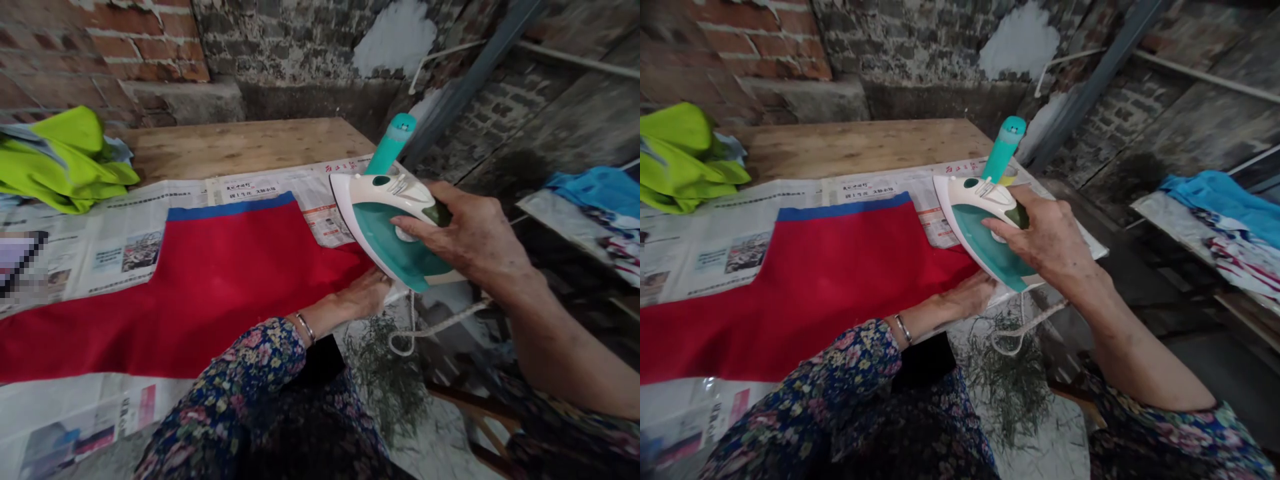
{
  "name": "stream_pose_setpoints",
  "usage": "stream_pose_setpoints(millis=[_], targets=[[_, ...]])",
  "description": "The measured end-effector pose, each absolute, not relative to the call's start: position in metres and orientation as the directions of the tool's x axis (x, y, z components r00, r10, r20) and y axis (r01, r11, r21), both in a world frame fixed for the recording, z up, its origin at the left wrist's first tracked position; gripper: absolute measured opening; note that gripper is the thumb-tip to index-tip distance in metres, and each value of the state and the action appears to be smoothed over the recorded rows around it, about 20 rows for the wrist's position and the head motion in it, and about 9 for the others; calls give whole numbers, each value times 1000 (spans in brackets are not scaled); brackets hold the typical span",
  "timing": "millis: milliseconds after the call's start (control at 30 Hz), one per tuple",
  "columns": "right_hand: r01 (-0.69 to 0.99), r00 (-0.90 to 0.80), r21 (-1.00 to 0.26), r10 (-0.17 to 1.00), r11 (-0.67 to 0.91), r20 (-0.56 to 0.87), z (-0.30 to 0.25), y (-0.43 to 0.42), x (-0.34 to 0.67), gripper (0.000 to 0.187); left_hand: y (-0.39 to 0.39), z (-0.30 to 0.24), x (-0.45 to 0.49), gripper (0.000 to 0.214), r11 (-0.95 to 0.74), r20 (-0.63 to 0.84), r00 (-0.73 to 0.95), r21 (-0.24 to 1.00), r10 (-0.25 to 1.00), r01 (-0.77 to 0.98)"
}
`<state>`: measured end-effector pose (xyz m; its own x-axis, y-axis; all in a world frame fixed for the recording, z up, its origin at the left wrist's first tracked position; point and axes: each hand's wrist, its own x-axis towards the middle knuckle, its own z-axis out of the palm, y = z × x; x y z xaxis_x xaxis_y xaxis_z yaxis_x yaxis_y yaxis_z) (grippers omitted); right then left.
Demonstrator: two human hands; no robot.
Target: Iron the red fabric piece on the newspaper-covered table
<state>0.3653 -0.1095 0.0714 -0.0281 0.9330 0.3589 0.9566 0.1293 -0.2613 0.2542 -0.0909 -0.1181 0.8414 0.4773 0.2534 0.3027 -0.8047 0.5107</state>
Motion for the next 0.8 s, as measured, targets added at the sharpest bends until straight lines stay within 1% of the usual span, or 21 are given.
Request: stream_pose_setpoints(millis=[67, 100, 133, 200, 267, 300, 333, 400, 433, 467, 533, 600, 700, 800], targets=[[954, -26, -276, 945, 121, 325, 69, -108, 360, 48, -118, -118, 226, 59, -904, 175, 917, 312, 357, 292], [951, -27, -284, 949, 120, 313, 66, -108, 357, 49, -131, -118, 209, 56, -933, 172, 938, 258, 300, 251], [949, -32, -291, 952, 125, 303, 62, -107, 355, 49, -143, -119, 192, 52, -948, 215, 942, 247, 256, 201], [942, -59, -299, 954, 150, 295, 50, -107, 349, 49, -158, -121, 152, 44, -949, 336, 903, 252, 268, 188], [932, -109, -306, 955, 195, 277, 35, -106, 339, 46, -160, -124, 107, 43, -898, 438, 785, 258, 437, 357], [925, -141, -310, 956, 219, 256, 28, -106, 333, 43, -157, -126, 82, 42, -848, 461, 713, 245, 529, 471], [917, -176, -315, 958, 243, 227, 21, -106, 325, 40, -154, -129, 56, 40, -756, 471, 608, 237, 639, 610], [898, -255, -330, 955, 292, 153, 11, -106, 307, 35, -150, -133, 6, 38, -442, 434, 313, 238, 845, 865], [886, -296, -339, 949, 317, 112, 7, -105, 297, 34, -151, -135, -18, 40, -281, 397, 172, 234, 902, 931], [873, -336, -349, 939, 340, 73, 5, -105, 287, 35, -154, -137, -38, 45, -148, 354, 61, 225, 933, 963], [850, -409, -364, 913, 381, 1, 2, -100, 269, 37, -167, -138, -68, 55, 39, 293, -98, 201, 951, 979], [828, -472, -371, 880, 419, -60, -1, -89, 254, 37, -184, -137, -83, 61, 139, 258, -184, 182, 948, 973], [818, -515, -357, 851, 451, -106, -7, -61, 237, 35, -204, -135, -82, 64, 208, 231, -244, 169, 942, 963], [867, -449, -277, 890, 414, -76, -13, -27, 223, 33, -217, -137, -71, 64, 235, 220, -270, 171, 937, 957]])
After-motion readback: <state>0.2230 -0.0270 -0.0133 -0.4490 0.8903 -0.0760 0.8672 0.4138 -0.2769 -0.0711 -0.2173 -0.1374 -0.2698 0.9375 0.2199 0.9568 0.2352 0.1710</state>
